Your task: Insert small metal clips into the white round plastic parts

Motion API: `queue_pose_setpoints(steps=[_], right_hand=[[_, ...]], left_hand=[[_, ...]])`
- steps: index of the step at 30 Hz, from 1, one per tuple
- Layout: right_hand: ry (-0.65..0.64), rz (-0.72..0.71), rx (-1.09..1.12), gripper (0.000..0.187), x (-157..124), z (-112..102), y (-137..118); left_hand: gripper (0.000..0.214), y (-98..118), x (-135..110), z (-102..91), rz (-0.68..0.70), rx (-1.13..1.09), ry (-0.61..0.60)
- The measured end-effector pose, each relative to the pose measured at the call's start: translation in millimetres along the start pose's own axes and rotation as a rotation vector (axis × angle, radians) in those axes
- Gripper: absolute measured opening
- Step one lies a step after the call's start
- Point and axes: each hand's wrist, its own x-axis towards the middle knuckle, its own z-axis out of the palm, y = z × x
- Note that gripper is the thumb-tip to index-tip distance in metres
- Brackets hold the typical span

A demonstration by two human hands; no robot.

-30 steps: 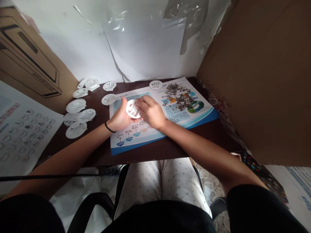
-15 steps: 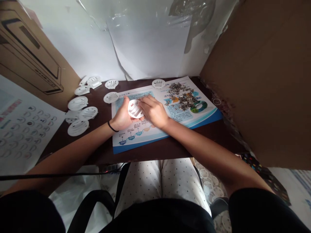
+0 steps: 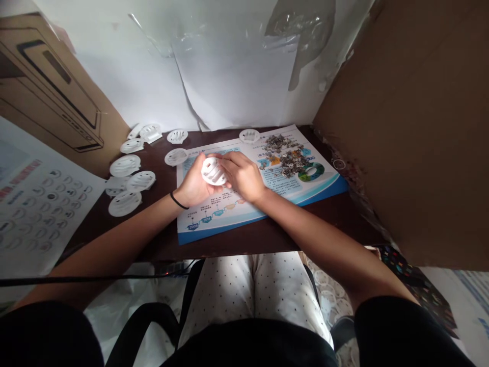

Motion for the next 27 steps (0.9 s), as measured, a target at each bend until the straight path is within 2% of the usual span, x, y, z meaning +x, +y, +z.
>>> queue_pose_setpoints(steps=[2, 4, 7, 9, 10, 12, 16, 19, 22, 24, 27], right_hand=[[-0.005, 0.052, -0.059, 0.028, 4.7, -11.6, -3.9], [-0.059, 0.111, -0.148, 0.028, 9.6, -25.6, -9.0], [-0.393, 0.169, -0.275, 0.020, 13.7, -39.5, -18.0], [-0.605, 0.180, -0.335, 0.018, 12.9, -39.6, -23.9], [-0.668, 0.174, -0.357, 0.018, 11.5, -37.4, -26.7], [-0.715, 0.135, -0.395, 0.022, 7.7, -30.9, -31.6], [-0.672, 0.071, -0.458, 0.031, 3.3, -24.0, -36.4], [-0.577, 0.215, -0.406, 0.032, 6.7, -28.0, -32.0], [-0.382, 0.349, -0.251, 0.032, 10.2, -29.7, -20.4], [-0.276, 0.320, -0.151, 0.030, 8.9, -25.8, -12.2], [-0.252, 0.243, -0.117, 0.032, 2.7, -16.9, -6.1]], left_hand=[[0.061, 10.4, -3.9, 0.8, -0.037, 0.022, 0.000], [0.072, 22.8, -7.9, -0.4, -0.016, 0.044, 0.018], [0.075, 37.6, -11.7, -4.6, -0.001, 0.052, 0.033], [0.075, 41.7, -12.1, -6.8, -0.031, 0.031, 0.060], [0.073, 42.1, -11.8, -7.4, -0.044, 0.023, 0.073], [0.068, 40.6, -10.4, -7.7, -0.051, 0.031, 0.090], [0.063, 34.6, -6.9, -8.7, -0.034, 0.118, 0.113], [0.069, 29.7, -4.8, -11.8, -0.020, 0.219, 0.138], [0.076, 24.5, -4.3, -14.2, -0.019, 0.318, 0.111], [0.070, 21.7, -5.1, -14.0, -0.009, 0.370, 0.058], [0.058, 19.1, -7.1, -11.6, 0.031, 0.445, 0.019]])
